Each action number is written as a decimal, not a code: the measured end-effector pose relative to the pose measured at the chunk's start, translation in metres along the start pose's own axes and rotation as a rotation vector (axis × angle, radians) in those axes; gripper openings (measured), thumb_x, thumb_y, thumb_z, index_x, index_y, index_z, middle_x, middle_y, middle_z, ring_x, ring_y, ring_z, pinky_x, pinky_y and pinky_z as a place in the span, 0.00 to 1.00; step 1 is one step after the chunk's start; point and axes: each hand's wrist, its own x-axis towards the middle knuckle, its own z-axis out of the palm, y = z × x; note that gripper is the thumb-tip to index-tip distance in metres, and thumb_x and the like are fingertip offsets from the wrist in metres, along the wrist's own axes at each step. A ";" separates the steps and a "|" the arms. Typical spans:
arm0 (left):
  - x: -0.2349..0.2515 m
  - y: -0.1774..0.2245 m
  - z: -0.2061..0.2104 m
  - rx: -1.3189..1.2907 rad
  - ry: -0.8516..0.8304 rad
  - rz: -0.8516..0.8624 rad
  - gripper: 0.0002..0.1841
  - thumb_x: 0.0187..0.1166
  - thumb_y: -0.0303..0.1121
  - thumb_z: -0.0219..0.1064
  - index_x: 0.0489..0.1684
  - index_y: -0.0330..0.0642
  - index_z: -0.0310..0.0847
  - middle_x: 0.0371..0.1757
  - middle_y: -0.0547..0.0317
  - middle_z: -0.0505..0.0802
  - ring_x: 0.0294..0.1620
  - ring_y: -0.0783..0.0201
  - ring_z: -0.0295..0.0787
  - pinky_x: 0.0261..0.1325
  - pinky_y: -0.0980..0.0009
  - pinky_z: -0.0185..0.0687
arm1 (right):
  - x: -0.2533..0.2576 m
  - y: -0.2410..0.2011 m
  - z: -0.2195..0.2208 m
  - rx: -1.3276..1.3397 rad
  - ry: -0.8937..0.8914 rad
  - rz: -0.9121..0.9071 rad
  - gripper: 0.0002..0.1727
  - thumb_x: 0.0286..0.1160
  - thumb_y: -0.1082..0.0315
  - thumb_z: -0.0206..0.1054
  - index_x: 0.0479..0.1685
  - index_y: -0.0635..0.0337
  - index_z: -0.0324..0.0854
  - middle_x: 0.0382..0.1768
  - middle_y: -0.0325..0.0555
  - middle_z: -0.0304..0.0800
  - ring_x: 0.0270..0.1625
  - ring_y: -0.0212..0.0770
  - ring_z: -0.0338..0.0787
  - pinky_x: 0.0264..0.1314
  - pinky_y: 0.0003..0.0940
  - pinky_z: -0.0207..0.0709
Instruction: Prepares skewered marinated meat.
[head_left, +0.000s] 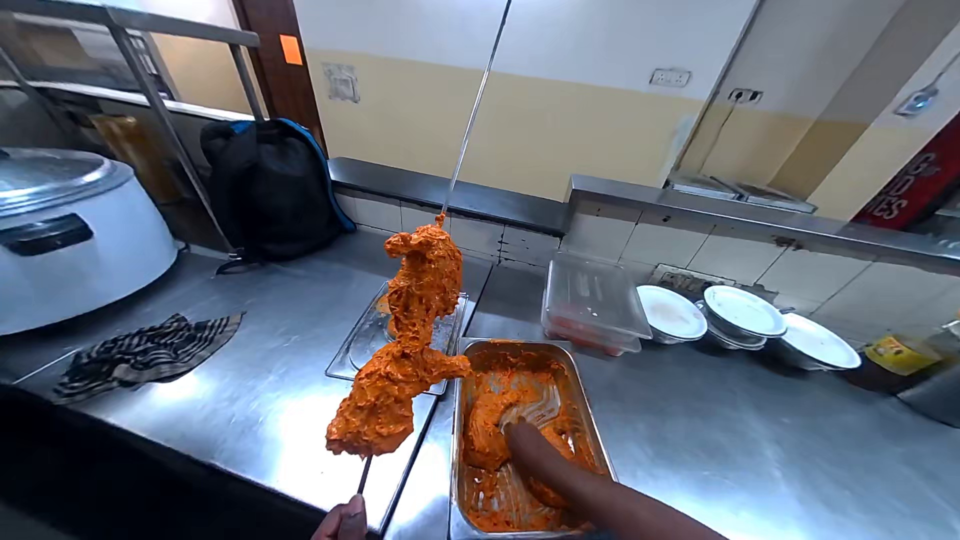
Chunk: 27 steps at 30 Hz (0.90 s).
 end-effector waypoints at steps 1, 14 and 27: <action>0.001 0.000 0.000 0.000 0.003 0.000 0.18 0.86 0.29 0.51 0.19 0.57 0.72 0.16 0.87 0.75 0.17 0.88 0.67 0.26 0.87 0.63 | -0.009 -0.003 0.006 -0.008 -0.023 -0.035 0.23 0.78 0.79 0.62 0.72 0.80 0.71 0.74 0.78 0.70 0.74 0.73 0.77 0.74 0.63 0.74; 0.002 0.001 0.006 -0.031 0.013 -0.036 0.20 0.86 0.26 0.49 0.18 0.55 0.72 0.14 0.86 0.73 0.15 0.89 0.65 0.23 0.88 0.61 | -0.026 -0.036 0.031 -0.017 -0.213 -0.362 0.19 0.74 0.75 0.70 0.60 0.79 0.80 0.60 0.77 0.83 0.67 0.72 0.83 0.70 0.68 0.72; 0.003 -0.002 0.003 0.011 0.033 -0.028 0.19 0.85 0.27 0.50 0.18 0.55 0.72 0.14 0.87 0.74 0.16 0.89 0.65 0.24 0.87 0.63 | -0.019 -0.022 -0.014 0.062 0.035 -0.305 0.24 0.79 0.77 0.62 0.75 0.75 0.72 0.78 0.71 0.72 0.80 0.68 0.74 0.82 0.61 0.66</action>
